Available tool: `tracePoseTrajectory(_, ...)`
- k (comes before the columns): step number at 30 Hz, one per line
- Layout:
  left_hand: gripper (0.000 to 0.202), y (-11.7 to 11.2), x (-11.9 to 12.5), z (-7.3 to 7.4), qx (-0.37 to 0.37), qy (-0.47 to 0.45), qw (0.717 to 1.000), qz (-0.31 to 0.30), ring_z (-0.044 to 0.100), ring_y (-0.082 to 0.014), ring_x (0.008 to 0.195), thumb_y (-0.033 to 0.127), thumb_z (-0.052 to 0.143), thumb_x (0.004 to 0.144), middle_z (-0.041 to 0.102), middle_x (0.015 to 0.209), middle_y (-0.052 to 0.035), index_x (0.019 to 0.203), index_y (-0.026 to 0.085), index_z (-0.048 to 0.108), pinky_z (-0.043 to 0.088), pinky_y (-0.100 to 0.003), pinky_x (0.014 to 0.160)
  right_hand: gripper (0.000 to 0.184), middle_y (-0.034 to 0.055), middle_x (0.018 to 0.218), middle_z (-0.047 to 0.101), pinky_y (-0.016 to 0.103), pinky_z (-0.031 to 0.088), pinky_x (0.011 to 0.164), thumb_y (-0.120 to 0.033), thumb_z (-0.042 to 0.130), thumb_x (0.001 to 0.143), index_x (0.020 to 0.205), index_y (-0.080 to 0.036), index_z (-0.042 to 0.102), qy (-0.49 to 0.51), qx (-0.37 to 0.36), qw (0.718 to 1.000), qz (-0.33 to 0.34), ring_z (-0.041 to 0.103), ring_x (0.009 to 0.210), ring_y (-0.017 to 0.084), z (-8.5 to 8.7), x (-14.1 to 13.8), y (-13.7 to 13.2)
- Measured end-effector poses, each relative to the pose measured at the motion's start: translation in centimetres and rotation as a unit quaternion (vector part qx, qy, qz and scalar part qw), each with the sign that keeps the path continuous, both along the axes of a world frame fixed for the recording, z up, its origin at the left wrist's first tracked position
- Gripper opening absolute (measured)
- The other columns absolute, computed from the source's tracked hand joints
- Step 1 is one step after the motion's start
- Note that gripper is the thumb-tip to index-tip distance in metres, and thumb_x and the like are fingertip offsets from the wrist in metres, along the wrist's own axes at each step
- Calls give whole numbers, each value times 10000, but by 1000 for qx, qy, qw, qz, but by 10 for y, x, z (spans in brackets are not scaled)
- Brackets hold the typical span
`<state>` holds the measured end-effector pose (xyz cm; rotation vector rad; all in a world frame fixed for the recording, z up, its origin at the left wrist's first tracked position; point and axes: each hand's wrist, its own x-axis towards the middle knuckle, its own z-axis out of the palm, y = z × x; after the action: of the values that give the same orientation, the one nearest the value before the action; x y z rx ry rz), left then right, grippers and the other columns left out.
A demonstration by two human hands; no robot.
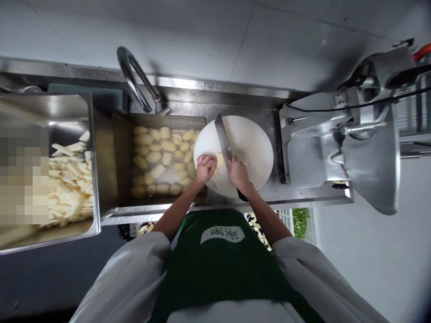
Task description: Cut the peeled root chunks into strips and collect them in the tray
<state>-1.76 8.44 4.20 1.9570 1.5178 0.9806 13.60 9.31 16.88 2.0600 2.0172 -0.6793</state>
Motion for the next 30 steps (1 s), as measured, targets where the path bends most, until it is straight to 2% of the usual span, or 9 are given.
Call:
tracePoseTrajectory(5,254,-2,0,3,16,18,999,-31,535,-253,1107,334,510,1019,714,1057,-83,959,203,719,368,-460,1019,312,195,1071,736,315,500,806,-240,327,1056,1210,-104,562,12,-15,1000,1,716,989,281,-1,-10,-2)
tracePoseTrajectory(10,260,-5,1,2,29,-2,999,17,551,-242,1051,333,494,1018,708,1033,-88,972,203,715,408,-444,994,300,178,1051,734,293,479,796,-255,314,1069,1202,-107,538,7,4,1000,2,716,974,259,3,-13,-4)
tracePoseTrajectory(15,263,-5,-1,3,20,10,999,-30,555,-262,1117,332,484,1018,709,1083,-86,1003,206,715,425,-459,1017,292,173,1044,728,263,457,788,-256,333,1072,1184,-83,540,38,-18,999,5,712,962,224,-4,-22,-3)
tracePoseTrajectory(17,302,-13,-3,6,6,-4,1000,-10,563,-255,1148,339,440,1032,692,1117,-100,1057,201,707,437,-454,1044,276,173,1032,731,272,466,798,-264,362,1060,1143,-99,567,52,-10,999,-7,707,959,232,-5,-15,1)
tracePoseTrajectory(20,424,-39,-1,11,-23,-7,999,44,480,-274,1342,430,463,1017,555,1389,-156,1329,178,600,415,-459,1130,204,152,941,730,298,497,781,-285,440,1010,1017,-150,593,109,53,992,-41,701,927,257,-4,19,5)
tracePoseTrajectory(22,652,-55,5,14,-42,35,998,21,308,-336,1490,548,575,942,351,1582,-176,1473,180,482,347,-503,1195,192,94,789,699,296,516,686,-359,491,978,960,-188,574,193,96,972,-89,693,791,239,-4,55,4)
tracePoseTrajectory(24,774,-59,15,15,-54,85,995,-19,161,-387,1547,599,618,899,193,1665,-160,1531,200,421,264,-553,1231,252,-5,587,590,266,481,514,-470,531,944,923,-219,530,283,75,940,-175,604,529,176,-6,97,-4)
tracePoseTrajectory(27,696,-35,30,13,-56,112,992,-13,85,-386,1565,565,503,973,113,1695,-131,1566,221,379,192,-576,1247,431,-109,466,455,219,389,367,-623,650,822,906,-247,458,377,12,879,-293,425,345,100,-13,159,-34)
tracePoseTrajectory(30,685,-2,46,12,-55,114,992,-23,78,-386,1564,589,451,986,151,1692,-115,1570,238,381,155,-594,1248,553,-128,413,421,206,353,321,-669,753,695,861,-251,432,401,-21,850,-340,386,312,85,-29,206,-86)
